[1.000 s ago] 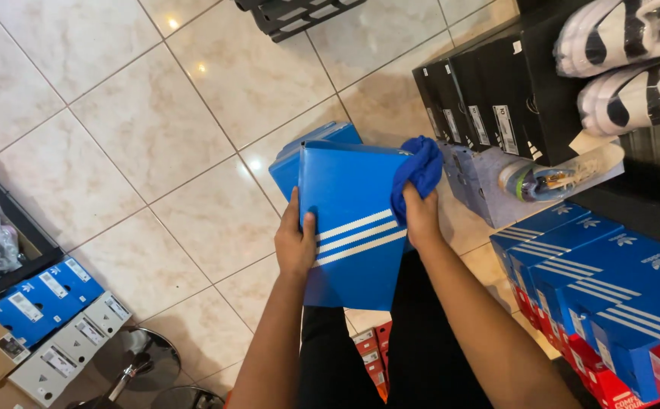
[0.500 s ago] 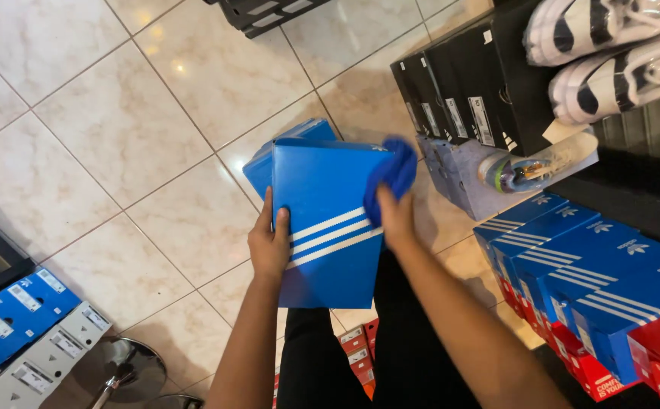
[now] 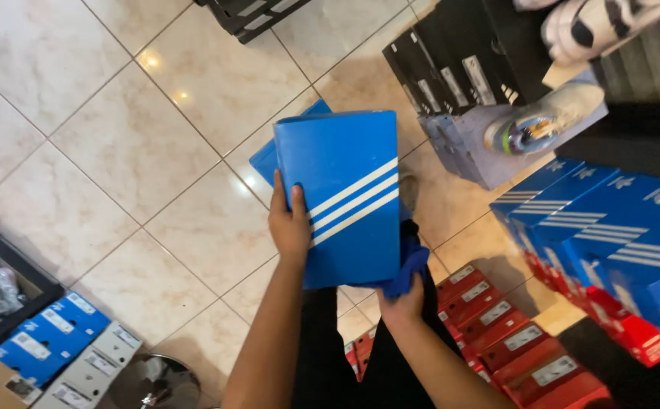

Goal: Wiping down shoeboxes and shoes with a cloth and organizing them in a storage area

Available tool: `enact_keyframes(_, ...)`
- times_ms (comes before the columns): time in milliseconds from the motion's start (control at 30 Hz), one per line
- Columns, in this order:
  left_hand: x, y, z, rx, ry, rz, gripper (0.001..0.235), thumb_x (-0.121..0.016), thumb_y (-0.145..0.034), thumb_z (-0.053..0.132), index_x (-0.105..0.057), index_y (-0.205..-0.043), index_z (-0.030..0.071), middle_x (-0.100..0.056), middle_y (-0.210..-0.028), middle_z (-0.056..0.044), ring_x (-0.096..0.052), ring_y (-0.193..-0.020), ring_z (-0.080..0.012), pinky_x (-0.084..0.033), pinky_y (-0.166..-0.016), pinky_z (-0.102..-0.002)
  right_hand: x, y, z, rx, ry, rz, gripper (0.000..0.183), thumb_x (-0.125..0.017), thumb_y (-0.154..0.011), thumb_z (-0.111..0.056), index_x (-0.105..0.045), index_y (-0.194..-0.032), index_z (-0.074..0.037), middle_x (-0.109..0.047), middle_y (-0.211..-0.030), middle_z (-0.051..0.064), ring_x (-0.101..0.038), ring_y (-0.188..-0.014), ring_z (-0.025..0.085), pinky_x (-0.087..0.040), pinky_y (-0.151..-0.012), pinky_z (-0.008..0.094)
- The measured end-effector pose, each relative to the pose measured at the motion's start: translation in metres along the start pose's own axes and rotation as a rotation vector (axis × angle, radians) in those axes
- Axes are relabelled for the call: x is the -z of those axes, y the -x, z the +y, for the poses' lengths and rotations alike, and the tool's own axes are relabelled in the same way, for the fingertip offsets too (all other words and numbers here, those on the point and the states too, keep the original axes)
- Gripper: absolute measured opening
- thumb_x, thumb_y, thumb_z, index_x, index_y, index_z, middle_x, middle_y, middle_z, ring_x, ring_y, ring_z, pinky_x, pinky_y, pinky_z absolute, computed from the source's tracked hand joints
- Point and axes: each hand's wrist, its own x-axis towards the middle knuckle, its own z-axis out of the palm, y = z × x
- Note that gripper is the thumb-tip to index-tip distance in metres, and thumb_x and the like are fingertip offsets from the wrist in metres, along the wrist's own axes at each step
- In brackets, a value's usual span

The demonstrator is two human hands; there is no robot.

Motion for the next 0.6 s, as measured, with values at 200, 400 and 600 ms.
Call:
enact_keyframes(200, -0.002, -0.004, -0.009, -0.037, -0.04, -0.017, 0.062, -0.046, -0.104, 0.057, -0.035, -0.16, 0.035, -0.053, -0.153, -0.015, -0.054, -0.134, -0.0419, -0.046, -0.112, -0.054, -0.018, -0.032, 0.063, -0.105, -0.177, 0.114, 0.041, -0.059, -0.087, -0.058, -0.069, -0.115, -0.03, -0.069, -0.126, 0.0, -0.065, -0.121, 0.028, -0.048, -0.111, 0.054)
enact_keyframes(400, -0.005, -0.011, -0.016, -0.037, -0.02, -0.012, 0.065, -0.044, -0.103, 0.062, -0.033, -0.16, 0.035, -0.05, -0.155, -0.015, -0.053, -0.136, -0.0415, -0.045, -0.113, -0.055, -0.01, 0.014, 0.085, -0.035, 0.061, -0.192, 0.05, -0.065, -0.087, -0.05, -0.055, -0.129, -0.026, -0.058, -0.137, 0.003, -0.058, -0.129, 0.029, -0.044, -0.114, 0.053)
enact_keyframes(600, 0.053, 0.012, -0.015, -0.048, 0.125, -0.28, 0.077, -0.04, -0.101, 0.065, -0.012, -0.165, 0.033, -0.032, -0.164, -0.023, -0.039, -0.142, -0.0508, -0.043, -0.114, -0.057, 0.005, 0.072, 0.087, 0.014, 0.359, -0.554, 0.067, -0.071, -0.086, -0.042, -0.04, -0.143, -0.023, -0.047, -0.148, 0.006, -0.051, -0.136, 0.03, -0.04, -0.117, 0.052)
